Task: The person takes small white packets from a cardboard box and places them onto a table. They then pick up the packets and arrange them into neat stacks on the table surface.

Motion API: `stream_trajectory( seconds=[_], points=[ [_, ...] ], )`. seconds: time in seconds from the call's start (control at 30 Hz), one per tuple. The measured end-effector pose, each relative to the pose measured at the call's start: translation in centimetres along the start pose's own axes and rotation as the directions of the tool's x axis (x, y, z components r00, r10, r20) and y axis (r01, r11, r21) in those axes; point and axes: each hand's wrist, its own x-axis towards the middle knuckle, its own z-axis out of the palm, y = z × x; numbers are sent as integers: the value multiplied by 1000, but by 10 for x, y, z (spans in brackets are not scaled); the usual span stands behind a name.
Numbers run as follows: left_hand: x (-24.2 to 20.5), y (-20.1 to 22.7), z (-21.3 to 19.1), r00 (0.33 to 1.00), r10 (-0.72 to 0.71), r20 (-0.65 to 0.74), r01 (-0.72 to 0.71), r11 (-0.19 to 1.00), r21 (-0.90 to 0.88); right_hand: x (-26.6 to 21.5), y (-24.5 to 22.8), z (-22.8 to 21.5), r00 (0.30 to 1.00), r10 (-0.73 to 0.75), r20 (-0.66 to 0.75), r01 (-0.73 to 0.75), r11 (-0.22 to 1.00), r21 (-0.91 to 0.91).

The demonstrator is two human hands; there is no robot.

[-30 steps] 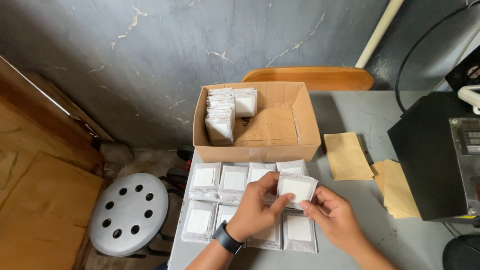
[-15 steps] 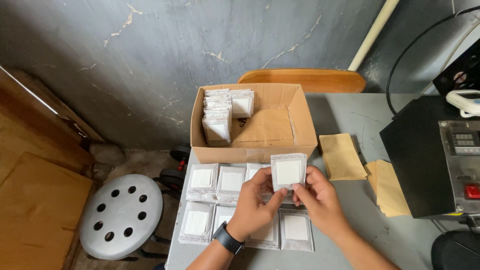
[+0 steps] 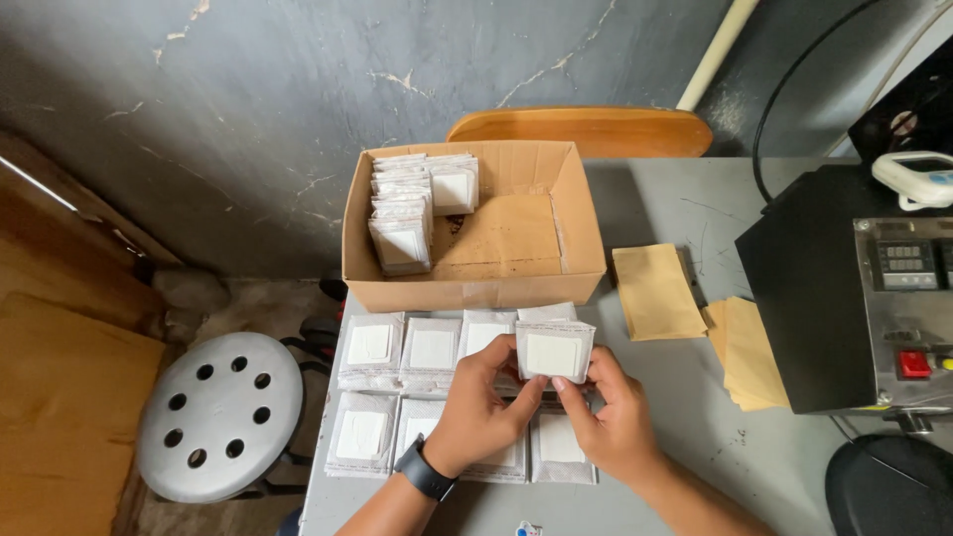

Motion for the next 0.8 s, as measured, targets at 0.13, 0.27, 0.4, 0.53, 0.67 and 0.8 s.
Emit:
stream_trajectory(
  seconds=[0.13, 0.27, 0.4, 0.53, 0.67, 0.8],
  points=[
    [-3, 3, 2, 1000, 23, -3, -23, 999, 39, -2, 1, -5, 998, -62, 12, 63, 996, -56],
    [0, 4, -1, 999, 41, -9, -41, 998, 55, 0, 5, -7, 997, -60, 40, 62, 997, -55],
    [-1, 2, 1, 1000, 21, -7, -21, 999, 34, 1, 3, -8, 998, -45, 54, 44, 999, 6],
    [-2, 3, 1, 1000, 12, -15, -12, 1000, -5, 4, -4, -11, 993, 1, 119, -21, 986, 165],
    [-1, -2, 2, 999, 17, -36, -19, 999, -41, 6, 2, -13, 991, 52, 125, -71, 985, 155],
    [-2, 2, 1, 999, 29, -18, -29, 999, 30, 5, 2, -13, 978, 118, 175, -138, 985, 107]
  ],
)
